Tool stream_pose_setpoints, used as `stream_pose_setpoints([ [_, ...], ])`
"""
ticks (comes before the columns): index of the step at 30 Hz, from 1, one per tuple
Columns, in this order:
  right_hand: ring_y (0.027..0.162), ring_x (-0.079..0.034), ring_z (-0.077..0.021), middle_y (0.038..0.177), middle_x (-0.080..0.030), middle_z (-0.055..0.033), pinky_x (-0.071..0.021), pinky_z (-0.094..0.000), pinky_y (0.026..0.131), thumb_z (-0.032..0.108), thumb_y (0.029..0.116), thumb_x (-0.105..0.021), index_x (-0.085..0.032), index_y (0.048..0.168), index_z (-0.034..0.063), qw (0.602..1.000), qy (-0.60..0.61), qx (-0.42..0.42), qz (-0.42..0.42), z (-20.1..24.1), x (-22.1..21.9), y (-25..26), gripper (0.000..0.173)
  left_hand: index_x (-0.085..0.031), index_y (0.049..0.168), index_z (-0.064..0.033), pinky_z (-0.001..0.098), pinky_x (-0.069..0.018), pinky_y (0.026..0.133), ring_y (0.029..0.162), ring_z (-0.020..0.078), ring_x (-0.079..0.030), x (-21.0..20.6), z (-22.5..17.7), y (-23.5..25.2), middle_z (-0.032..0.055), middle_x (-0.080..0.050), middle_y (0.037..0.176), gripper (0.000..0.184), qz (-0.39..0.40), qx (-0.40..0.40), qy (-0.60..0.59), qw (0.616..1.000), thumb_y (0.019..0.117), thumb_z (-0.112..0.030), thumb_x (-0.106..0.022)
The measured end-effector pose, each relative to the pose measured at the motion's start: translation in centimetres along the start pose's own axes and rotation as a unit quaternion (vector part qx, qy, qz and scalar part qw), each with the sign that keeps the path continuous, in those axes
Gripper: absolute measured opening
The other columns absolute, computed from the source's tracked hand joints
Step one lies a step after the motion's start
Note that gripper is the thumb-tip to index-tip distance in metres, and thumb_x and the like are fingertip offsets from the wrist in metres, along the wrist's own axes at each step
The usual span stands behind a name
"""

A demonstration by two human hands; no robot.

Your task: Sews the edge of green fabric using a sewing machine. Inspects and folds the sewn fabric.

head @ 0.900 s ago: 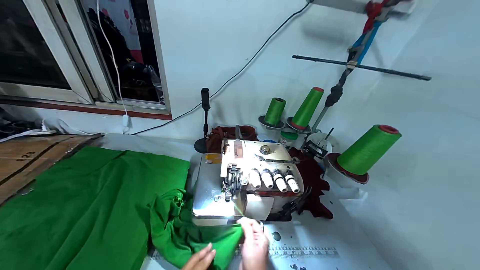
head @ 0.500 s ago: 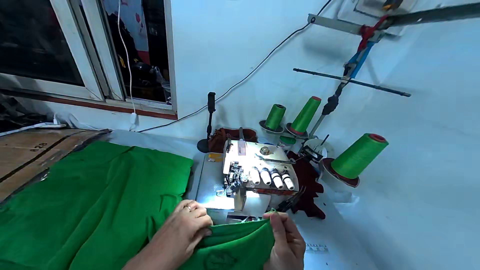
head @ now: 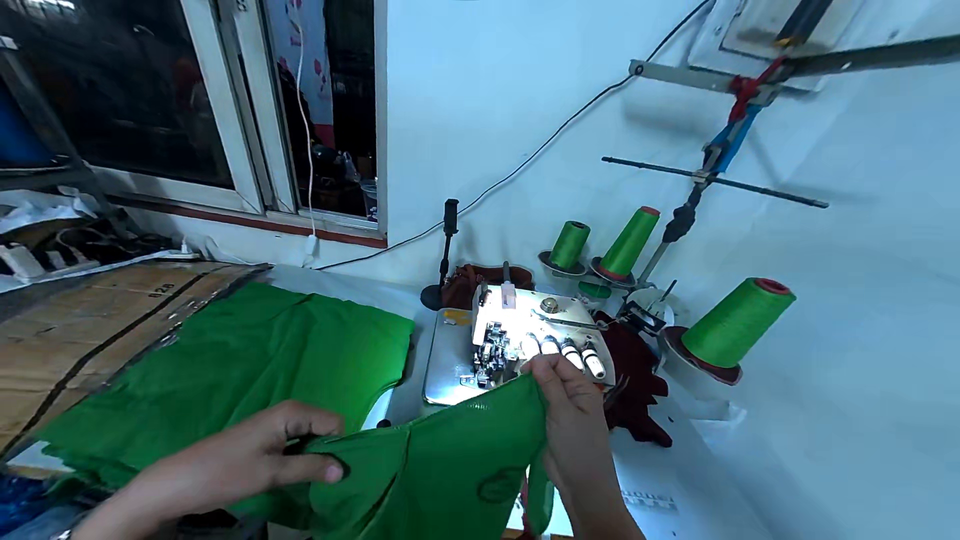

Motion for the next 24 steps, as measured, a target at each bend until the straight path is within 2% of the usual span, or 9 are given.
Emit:
stream_pose_setpoints([
  [3, 0.064, -0.062, -0.0111, 0.072, -0.064, -0.0043, -0.0532, -0.0251, 0.060, 0.013, 0.1062, -0.051, -0.069, 0.089, 0.0055, 1.000, -0.013, -0.005, 0.027, 0.0, -1.5, 0.1, 0.026, -0.071, 0.086, -0.0193, 0.0120, -0.0408, 0.053, 0.059, -0.0069, -0.052, 2.4, 0.7, -2.3, -0.0125, -0.060, 0.068, 0.019, -0.035, 0.013, -0.011, 0.999, 0.0910, -0.038, -0.072],
  [8, 0.063, -0.063, -0.0109, 0.071, -0.064, -0.0042, -0.0537, -0.0255, 0.059, 0.013, 0.1062, -0.050, -0.070, 0.089, 0.0048, 0.999, -0.007, -0.008, 0.049, -0.3, -3.8, -0.2, 0.027, -0.073, 0.086, -0.0202, 0.0127, -0.0461, 0.055, 0.061, -0.0050, -0.059, 5.0, 2.1, -5.5, -0.0110, -0.066, 0.071, 0.009, -0.056, 0.065, -0.039, 0.996, 0.0860, -0.029, -0.076],
  [13, 0.058, -0.054, -0.0053, 0.067, -0.058, 0.0023, -0.0463, -0.0230, 0.055, 0.018, 0.1033, -0.054, -0.069, 0.088, 0.0062, 0.967, -0.177, 0.167, 0.072, 2.5, -8.5, -0.1, 0.024, -0.075, 0.089, -0.0242, 0.0114, -0.0506, 0.057, 0.065, -0.0051, -0.064, 7.9, 2.0, -7.0, -0.0104, -0.071, 0.076, 0.001, -0.063, 0.064, -0.095, 0.991, 0.0887, -0.024, -0.073],
  [16, 0.068, -0.070, -0.0272, 0.079, -0.069, -0.0150, -0.0579, -0.0425, 0.061, 0.015, 0.1029, -0.058, -0.069, 0.100, -0.0036, 0.879, -0.316, 0.356, 0.027, 3.8, -14.3, 2.0, 0.021, -0.072, 0.092, -0.0077, 0.0266, -0.0554, 0.063, 0.067, 0.0094, -0.066, 12.5, 2.7, -5.5, 0.0027, -0.072, 0.079, 0.011, -0.184, 0.142, 0.038, 0.972, 0.0940, 0.000, -0.065],
  [17, 0.081, -0.073, -0.0343, 0.091, -0.071, -0.0201, -0.0599, -0.0478, 0.071, 0.013, 0.1010, -0.060, -0.068, 0.110, -0.0057, 0.854, -0.341, 0.392, 0.027, 3.8, -16.1, 2.8, 0.022, -0.072, 0.098, -0.0034, 0.0381, -0.0560, 0.071, 0.075, 0.0176, -0.067, 14.6, 3.0, -5.4, 0.0084, -0.072, 0.087, 0.008, -0.258, 0.159, 0.105, 0.947, 0.0949, 0.001, -0.066],
  [19, 0.107, -0.064, -0.0430, 0.115, -0.066, -0.0256, -0.0537, -0.0549, 0.091, 0.017, 0.0986, -0.066, -0.061, 0.130, -0.0055, 0.842, -0.355, 0.401, 0.069, 3.7, -18.7, 3.2, 0.039, -0.064, 0.121, 0.0028, 0.0631, -0.0498, 0.089, 0.100, 0.0383, -0.065, 17.7, 3.7, -6.1, 0.0227, -0.067, 0.111, 0.025, -0.375, 0.153, 0.185, 0.895, 0.0959, -0.001, -0.067],
  [20, 0.113, -0.061, -0.0430, 0.121, -0.064, -0.0248, -0.0517, -0.0559, 0.093, 0.021, 0.0992, -0.066, -0.059, 0.134, -0.0033, 0.841, -0.358, 0.395, 0.093, 3.5, -19.4, 2.2, 0.043, -0.059, 0.128, 0.0039, 0.0669, -0.0457, 0.095, 0.110, 0.0431, -0.062, 18.2, 4.1, -7.0, 0.0258, -0.064, 0.120, 0.034, -0.404, 0.148, 0.194, 0.882, 0.0969, -0.005, -0.067],
  [22, 0.111, -0.064, -0.0384, 0.117, -0.067, -0.0202, -0.0526, -0.0547, 0.094, 0.022, 0.1016, -0.062, -0.065, 0.127, -0.0002, 0.841, -0.354, 0.371, 0.172, 1.9, -20.0, -0.9, 0.034, -0.055, 0.132, 0.0031, 0.0611, -0.0483, 0.098, 0.114, 0.0392, -0.062, 17.0, 5.4, -9.7, 0.0245, -0.061, 0.126, 0.036, -0.424, 0.146, 0.166, 0.878, 0.0993, -0.008, -0.064],
  [24, 0.102, -0.070, -0.0320, 0.103, -0.073, -0.0139, -0.0555, -0.0514, 0.091, 0.022, 0.1016, -0.059, -0.074, 0.108, 0.0029, 0.839, -0.329, 0.341, 0.267, -1.8, -19.6, -5.1, 0.025, -0.059, 0.127, 0.0027, 0.0569, -0.0535, 0.090, 0.103, 0.0336, -0.066, 14.1, 7.5, -13.5, 0.0215, -0.065, 0.118, 0.032, -0.435, 0.170, 0.139, 0.873, 0.0990, -0.013, -0.063],
])
Point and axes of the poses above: each hand's wrist, its own y-axis towards the middle knuckle, its own x-axis out of the back of the hand, z = x × y, the point moved 10 cm from there along y, towards the middle knuckle
